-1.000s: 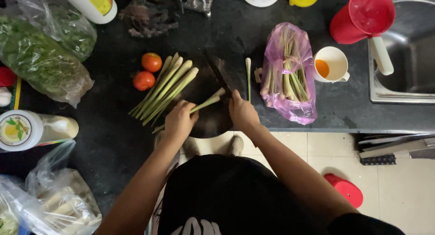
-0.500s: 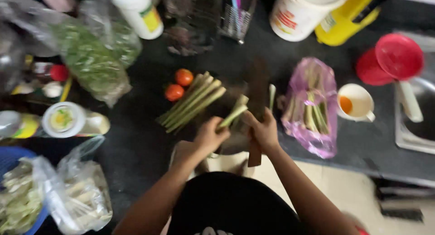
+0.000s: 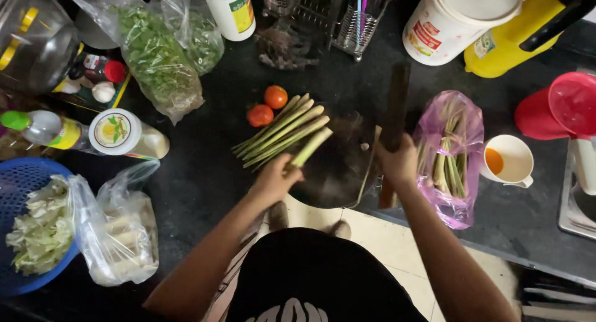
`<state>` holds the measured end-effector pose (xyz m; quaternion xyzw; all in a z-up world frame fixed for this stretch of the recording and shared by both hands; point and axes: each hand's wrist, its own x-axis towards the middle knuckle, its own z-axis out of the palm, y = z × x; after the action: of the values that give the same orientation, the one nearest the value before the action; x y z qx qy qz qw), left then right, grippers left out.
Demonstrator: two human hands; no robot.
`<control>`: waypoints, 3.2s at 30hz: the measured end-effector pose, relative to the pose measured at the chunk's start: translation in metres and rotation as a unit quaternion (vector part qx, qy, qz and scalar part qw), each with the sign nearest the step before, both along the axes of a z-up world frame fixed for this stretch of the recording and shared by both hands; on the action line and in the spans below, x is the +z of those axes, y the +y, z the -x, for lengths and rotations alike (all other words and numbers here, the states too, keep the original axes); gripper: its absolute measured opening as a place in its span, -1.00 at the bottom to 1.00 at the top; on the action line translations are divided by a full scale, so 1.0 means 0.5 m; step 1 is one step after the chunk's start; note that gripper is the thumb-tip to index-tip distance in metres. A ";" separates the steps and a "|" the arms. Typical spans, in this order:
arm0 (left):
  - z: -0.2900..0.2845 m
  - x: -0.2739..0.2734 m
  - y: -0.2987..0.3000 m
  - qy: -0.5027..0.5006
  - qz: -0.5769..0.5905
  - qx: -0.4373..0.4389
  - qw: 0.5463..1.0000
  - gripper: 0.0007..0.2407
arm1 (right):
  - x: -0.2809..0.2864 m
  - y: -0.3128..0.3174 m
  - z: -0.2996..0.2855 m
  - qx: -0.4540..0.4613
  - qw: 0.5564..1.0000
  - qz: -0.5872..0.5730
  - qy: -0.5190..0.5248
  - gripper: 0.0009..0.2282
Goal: Trimming and preparing stalks of lemongrass on a cutting board using a kitchen knife.
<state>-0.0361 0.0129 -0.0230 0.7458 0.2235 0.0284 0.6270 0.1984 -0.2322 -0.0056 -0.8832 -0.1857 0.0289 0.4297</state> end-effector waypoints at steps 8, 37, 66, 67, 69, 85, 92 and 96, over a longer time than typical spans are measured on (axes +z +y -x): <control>0.125 -0.066 0.238 0.050 -0.251 0.154 0.954 -0.75 | 0.080 -0.015 0.024 -0.035 0.999 -0.015 0.036 -0.67; -0.042 0.054 0.057 -0.001 -0.518 0.015 0.855 -0.81 | 0.013 -0.074 0.161 0.014 0.998 0.001 0.062 -0.74; -0.064 0.019 0.108 0.080 -0.523 -0.064 0.846 -0.91 | 0.103 -0.035 0.224 -0.038 0.978 -0.031 0.201 -0.82; -0.065 0.039 0.098 0.077 -0.523 -0.066 0.846 -0.91 | 0.094 -0.039 0.221 -0.041 0.978 -0.031 0.200 -0.82; -0.062 0.079 0.078 -0.071 -0.515 -0.009 0.854 -0.85 | 0.076 -0.050 0.219 -0.012 0.998 -0.024 0.053 -0.80; -0.056 0.019 -0.073 -0.122 -0.301 -0.036 0.945 -0.94 | 0.056 -0.007 0.174 -0.010 0.994 0.087 -0.072 -0.85; -0.058 0.031 -0.074 -0.095 -0.302 -0.041 0.948 -0.91 | 0.043 0.021 0.166 -0.008 0.963 0.256 0.083 -0.73; -0.048 0.040 -0.071 -0.200 -0.310 -0.018 0.929 -0.88 | 0.077 0.023 0.173 -0.002 0.983 0.183 0.018 -0.74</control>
<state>-0.0123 -0.0226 -0.0031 0.8858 0.0602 0.2340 0.3962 0.1118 -0.2206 0.0329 -0.9467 -0.1682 0.0776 0.2637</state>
